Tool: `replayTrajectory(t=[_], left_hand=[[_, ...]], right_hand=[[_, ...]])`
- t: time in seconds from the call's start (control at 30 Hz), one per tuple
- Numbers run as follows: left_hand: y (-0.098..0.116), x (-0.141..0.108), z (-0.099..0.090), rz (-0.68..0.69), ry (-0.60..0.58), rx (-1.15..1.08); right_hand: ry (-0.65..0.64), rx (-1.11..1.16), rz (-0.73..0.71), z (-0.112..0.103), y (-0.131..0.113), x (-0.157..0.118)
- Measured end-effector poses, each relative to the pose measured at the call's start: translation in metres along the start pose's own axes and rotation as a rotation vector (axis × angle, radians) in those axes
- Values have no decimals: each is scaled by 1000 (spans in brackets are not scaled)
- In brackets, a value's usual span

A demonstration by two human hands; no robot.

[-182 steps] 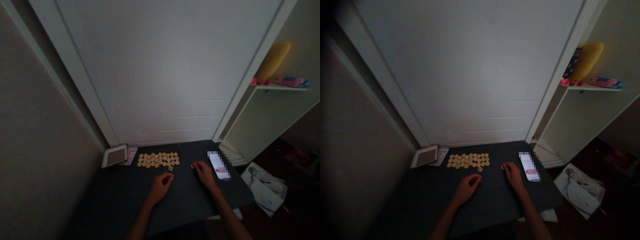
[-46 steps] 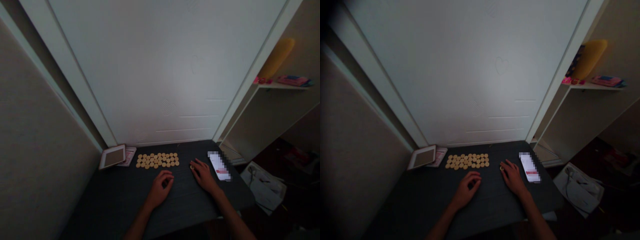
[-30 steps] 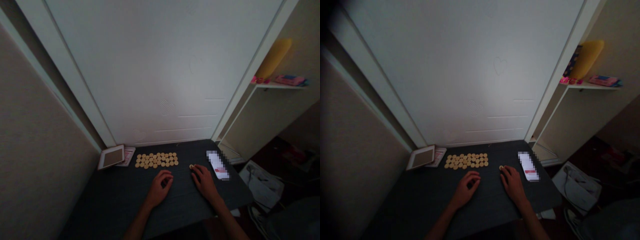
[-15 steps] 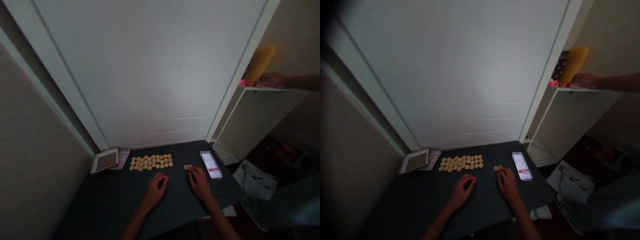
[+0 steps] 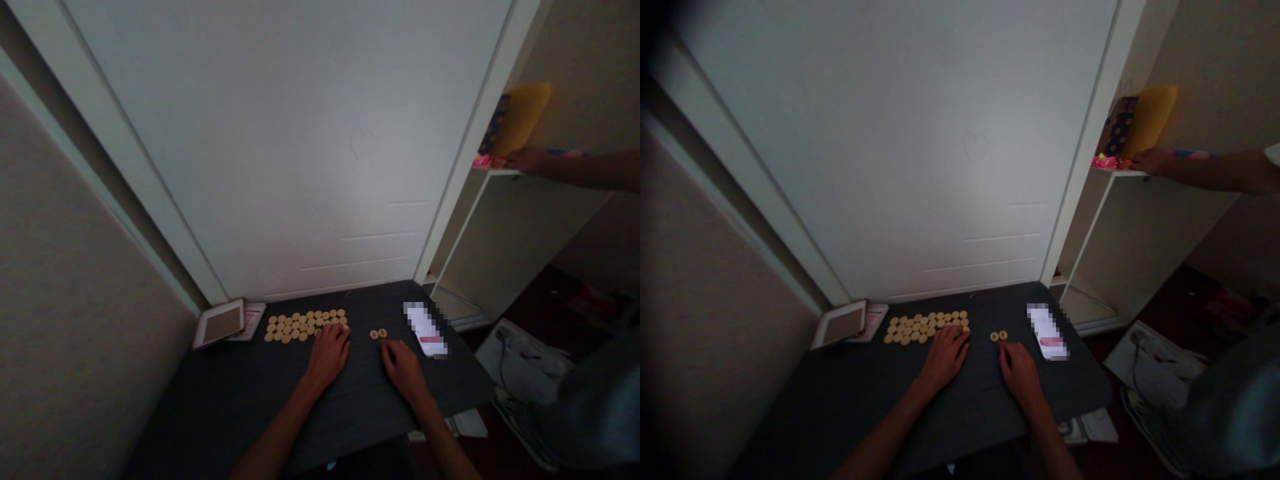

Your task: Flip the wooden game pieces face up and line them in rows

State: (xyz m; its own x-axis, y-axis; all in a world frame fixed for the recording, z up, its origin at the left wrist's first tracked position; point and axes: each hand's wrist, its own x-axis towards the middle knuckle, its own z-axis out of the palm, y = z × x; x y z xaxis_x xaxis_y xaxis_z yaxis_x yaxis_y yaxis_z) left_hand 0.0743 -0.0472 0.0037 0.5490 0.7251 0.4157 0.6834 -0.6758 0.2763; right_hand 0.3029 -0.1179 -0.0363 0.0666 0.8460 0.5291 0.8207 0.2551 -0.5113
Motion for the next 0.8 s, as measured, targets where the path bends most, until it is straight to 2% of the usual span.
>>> replayTrajectory(t=[0.2,0.37,0.53,0.8], left_hand=[[2,-6,0,18,-11,-16],[-3,-1,0,1,21,-29],[-2,4,3,14,-1,1],[4,2,-2,46,-2,-174]], right_hand=[[-4,12,4,0,1,0],[-6,28,15,-1,1,1],[-8,30,28,0,3,1],[-20,45,27,-1,1,3]])
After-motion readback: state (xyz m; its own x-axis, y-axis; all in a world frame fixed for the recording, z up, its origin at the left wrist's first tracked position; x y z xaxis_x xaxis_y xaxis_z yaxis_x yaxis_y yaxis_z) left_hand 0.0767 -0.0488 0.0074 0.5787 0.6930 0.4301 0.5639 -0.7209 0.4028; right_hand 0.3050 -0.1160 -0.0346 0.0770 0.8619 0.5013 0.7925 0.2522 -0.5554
